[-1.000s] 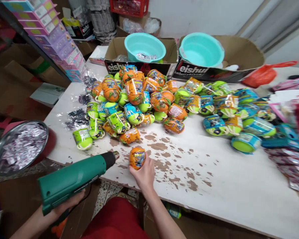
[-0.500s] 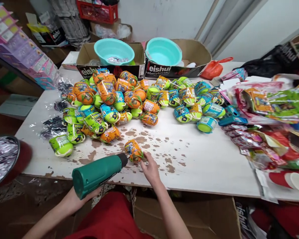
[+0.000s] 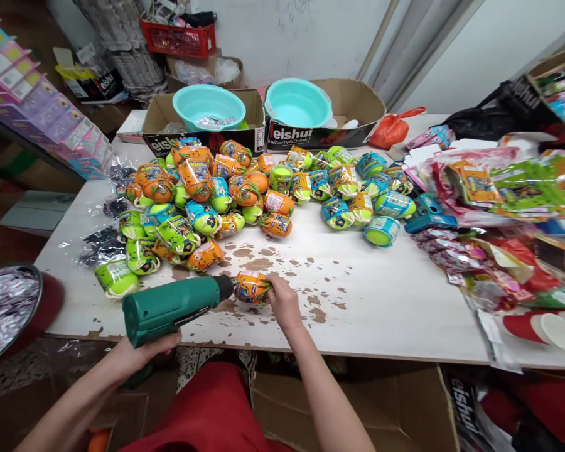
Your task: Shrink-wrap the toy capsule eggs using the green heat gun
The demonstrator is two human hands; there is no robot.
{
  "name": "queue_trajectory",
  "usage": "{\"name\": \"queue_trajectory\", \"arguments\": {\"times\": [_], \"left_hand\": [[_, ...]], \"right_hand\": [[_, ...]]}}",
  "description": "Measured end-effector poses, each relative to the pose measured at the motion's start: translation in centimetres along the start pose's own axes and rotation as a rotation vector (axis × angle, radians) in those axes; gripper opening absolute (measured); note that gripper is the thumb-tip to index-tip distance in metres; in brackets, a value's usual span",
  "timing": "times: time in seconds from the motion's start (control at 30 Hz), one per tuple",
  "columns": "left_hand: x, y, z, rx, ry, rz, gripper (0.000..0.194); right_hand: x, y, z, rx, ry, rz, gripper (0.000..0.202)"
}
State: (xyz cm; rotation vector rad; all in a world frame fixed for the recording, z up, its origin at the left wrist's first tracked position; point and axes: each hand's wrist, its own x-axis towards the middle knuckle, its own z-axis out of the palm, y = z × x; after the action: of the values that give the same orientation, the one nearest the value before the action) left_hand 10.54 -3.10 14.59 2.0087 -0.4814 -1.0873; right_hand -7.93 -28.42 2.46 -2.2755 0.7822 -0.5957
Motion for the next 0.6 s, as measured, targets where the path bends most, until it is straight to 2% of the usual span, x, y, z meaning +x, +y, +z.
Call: {"name": "queue_trajectory", "arguments": {"times": [0.1,0.2,0.33,0.43,0.53,0.6], "left_hand": [[0.5,1.1,-0.2,-0.037,-0.152,-0.006,0.022],[1.1,2.2,-0.3,-0.128,-0.217,-0.031,0.018],[1.2,2.5,-0.3,-0.232,-0.229,-0.059,0.018],[0.3,2.2,-0.2,-0.249,-0.257,-0.094,0.018],[-0.5,2.4,0.6,-0.291,-0.336,-0.161,0.022],[-0.6,2.6,1.4,-0.315,-0.349,-0.143,0.024]], "right_hand": [[-0.1,-0.1,-2.1,0.036,-0.056,-0.027,0.037],[-0.4,0.8,-3.4,0.129,-0.088,0.043,0.033],[-1.9,2.8,-3.7,0.442,-0.042,0.382,0.031],[-3.5,3.6,-3.3,0.717,0.046,0.627,0.036],[-4.7,3.5,-2.5,0.867,0.144,0.787,0.045],[-5.3,3.2,-2.1,0.929,0.159,0.843,0.048]]}}
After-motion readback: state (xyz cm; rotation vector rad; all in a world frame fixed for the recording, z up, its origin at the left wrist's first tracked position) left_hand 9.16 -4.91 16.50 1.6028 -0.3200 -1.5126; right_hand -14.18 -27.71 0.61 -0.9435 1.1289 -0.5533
